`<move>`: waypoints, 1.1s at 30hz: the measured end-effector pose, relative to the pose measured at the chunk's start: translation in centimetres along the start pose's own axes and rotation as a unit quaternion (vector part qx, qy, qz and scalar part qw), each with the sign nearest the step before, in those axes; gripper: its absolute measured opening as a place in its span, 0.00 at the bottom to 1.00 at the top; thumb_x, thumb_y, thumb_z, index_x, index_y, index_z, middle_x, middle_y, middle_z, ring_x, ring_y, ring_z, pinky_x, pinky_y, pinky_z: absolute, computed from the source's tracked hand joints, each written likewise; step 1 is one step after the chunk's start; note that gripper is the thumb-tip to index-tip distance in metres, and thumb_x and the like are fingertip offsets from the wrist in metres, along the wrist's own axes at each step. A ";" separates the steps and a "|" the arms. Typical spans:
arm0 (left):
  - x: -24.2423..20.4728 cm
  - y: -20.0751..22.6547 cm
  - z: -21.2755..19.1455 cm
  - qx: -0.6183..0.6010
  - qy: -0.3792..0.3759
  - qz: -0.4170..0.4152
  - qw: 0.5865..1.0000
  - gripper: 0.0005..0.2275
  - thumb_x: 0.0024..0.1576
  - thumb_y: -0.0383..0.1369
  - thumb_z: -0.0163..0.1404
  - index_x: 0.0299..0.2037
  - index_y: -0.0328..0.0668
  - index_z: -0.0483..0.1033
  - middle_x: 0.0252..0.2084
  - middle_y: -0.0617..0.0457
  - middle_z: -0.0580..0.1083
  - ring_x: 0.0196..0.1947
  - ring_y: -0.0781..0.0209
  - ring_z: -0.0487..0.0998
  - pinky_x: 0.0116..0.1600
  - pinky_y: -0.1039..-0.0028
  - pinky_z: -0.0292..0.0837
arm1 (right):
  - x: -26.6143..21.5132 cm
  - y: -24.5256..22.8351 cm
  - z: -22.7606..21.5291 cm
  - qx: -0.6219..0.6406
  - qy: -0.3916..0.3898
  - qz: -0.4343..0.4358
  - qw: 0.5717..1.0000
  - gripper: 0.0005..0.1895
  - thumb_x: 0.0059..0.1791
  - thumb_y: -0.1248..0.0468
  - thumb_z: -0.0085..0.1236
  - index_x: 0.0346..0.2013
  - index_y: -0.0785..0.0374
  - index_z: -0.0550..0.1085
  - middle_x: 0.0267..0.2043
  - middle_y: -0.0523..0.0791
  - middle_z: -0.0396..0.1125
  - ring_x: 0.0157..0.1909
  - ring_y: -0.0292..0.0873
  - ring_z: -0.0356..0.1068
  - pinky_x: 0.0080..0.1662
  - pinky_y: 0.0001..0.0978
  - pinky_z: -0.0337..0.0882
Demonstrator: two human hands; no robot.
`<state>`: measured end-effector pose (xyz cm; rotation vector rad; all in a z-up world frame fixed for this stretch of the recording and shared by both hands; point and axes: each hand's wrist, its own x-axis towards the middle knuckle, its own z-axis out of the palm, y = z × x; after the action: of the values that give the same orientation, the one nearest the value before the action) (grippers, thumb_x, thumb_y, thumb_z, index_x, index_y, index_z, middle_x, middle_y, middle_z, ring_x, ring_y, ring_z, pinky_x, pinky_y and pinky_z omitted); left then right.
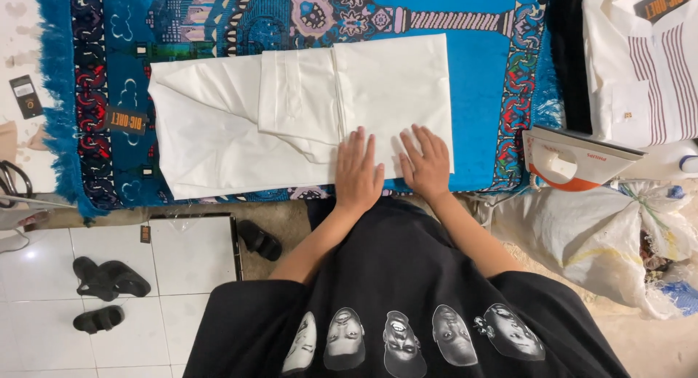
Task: A person irons a white shirt using a spray bottle and an iron, then proceeds to fold it neatly on a rug.
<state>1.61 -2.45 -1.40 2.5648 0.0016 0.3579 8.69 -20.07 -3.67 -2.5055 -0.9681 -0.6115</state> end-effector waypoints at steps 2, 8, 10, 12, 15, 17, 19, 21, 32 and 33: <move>0.8 -0.9 1.7 0.019 -0.027 0.062 0.998 0.26 0.68 0.35 0.40 0.76 0.36 0.52 0.78 0.34 0.49 0.77 0.39 0.50 0.76 0.48 0.41 | 0.3 0.6 0.6 -0.032 0.010 0.026 0.999 0.22 0.56 0.57 0.49 0.65 0.55 0.73 0.66 0.53 0.64 0.69 0.56 0.61 0.63 0.48 0.59; 0.8 -4.6 4.7 0.099 -0.063 0.039 0.992 0.30 0.67 0.49 0.39 0.76 0.43 0.53 0.79 0.45 0.50 0.79 0.53 0.47 0.78 0.50 0.30 | -1.0 1.7 2.0 -0.020 -0.241 0.226 0.944 0.31 0.60 0.46 0.34 0.78 0.43 0.54 0.83 0.50 0.34 0.82 0.55 0.26 0.73 0.62 0.25; 0.6 -4.7 4.8 0.102 -0.043 0.040 0.993 0.30 0.66 0.48 0.40 0.75 0.41 0.55 0.79 0.45 0.51 0.79 0.54 0.48 0.78 0.51 0.30 | -1.1 1.6 2.2 -0.020 -0.258 0.240 0.936 0.31 0.60 0.46 0.33 0.79 0.41 0.52 0.84 0.48 0.32 0.82 0.52 0.24 0.73 0.60 0.23; 0.5 -4.8 4.8 0.101 -0.044 0.033 0.993 0.28 0.66 0.44 0.39 0.75 0.40 0.56 0.78 0.45 0.51 0.79 0.54 0.49 0.78 0.51 0.30 | -1.3 1.6 2.3 -0.021 -0.253 0.238 0.937 0.31 0.60 0.45 0.33 0.79 0.40 0.52 0.84 0.48 0.32 0.82 0.52 0.24 0.72 0.59 0.22; 0.4 -4.9 4.7 0.104 -0.046 0.025 0.993 0.25 0.67 0.38 0.37 0.75 0.40 0.55 0.78 0.45 0.51 0.78 0.55 0.49 0.78 0.52 0.31 | -1.4 1.9 2.8 -0.027 -0.272 0.248 0.929 0.32 0.59 0.43 0.32 0.79 0.36 0.49 0.84 0.45 0.30 0.83 0.49 0.22 0.73 0.59 0.21; 0.3 -4.9 4.4 0.111 -0.046 0.021 0.993 0.25 0.67 0.35 0.35 0.75 0.41 0.55 0.79 0.46 0.51 0.78 0.55 0.49 0.79 0.52 0.31 | -1.4 1.9 3.0 -0.032 -0.294 0.257 0.920 0.32 0.58 0.41 0.30 0.79 0.34 0.48 0.84 0.43 0.28 0.83 0.48 0.21 0.73 0.59 0.21; 0.4 -5.0 4.0 0.101 -0.080 0.025 0.991 0.25 0.68 0.35 0.35 0.76 0.41 0.52 0.79 0.46 0.49 0.79 0.55 0.46 0.79 0.52 0.29 | -1.4 1.8 3.0 -0.035 -0.301 0.266 0.915 0.33 0.58 0.41 0.30 0.79 0.34 0.48 0.84 0.44 0.27 0.83 0.49 0.21 0.73 0.61 0.22; 0.4 -5.2 4.0 0.100 -0.088 0.024 0.991 0.25 0.68 0.36 0.36 0.76 0.41 0.51 0.80 0.47 0.48 0.79 0.55 0.46 0.79 0.52 0.29 | -1.5 1.9 3.3 -0.036 -0.302 0.264 0.915 0.33 0.58 0.41 0.30 0.79 0.34 0.48 0.84 0.44 0.27 0.83 0.49 0.20 0.73 0.61 0.22; -3.5 -7.3 0.8 0.078 -0.071 -0.011 0.994 0.24 0.69 0.37 0.36 0.76 0.41 0.53 0.79 0.46 0.49 0.79 0.52 0.47 0.79 0.52 0.33 | -2.2 2.2 3.7 -0.034 -0.285 0.244 0.926 0.34 0.58 0.42 0.32 0.79 0.38 0.49 0.84 0.46 0.27 0.83 0.51 0.22 0.73 0.63 0.24; -4.4 -7.5 0.0 0.078 -0.011 -0.057 0.995 0.24 0.67 0.36 0.40 0.74 0.41 0.57 0.78 0.45 0.52 0.78 0.48 0.49 0.78 0.48 0.34 | -2.3 2.4 3.7 -0.033 -0.275 0.236 0.932 0.34 0.58 0.41 0.33 0.79 0.39 0.50 0.84 0.46 0.28 0.82 0.51 0.22 0.72 0.63 0.24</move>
<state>-2.06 3.62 -6.39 2.7085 0.1741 0.2951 9.74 -21.09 -8.39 -2.8828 -0.4611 0.2257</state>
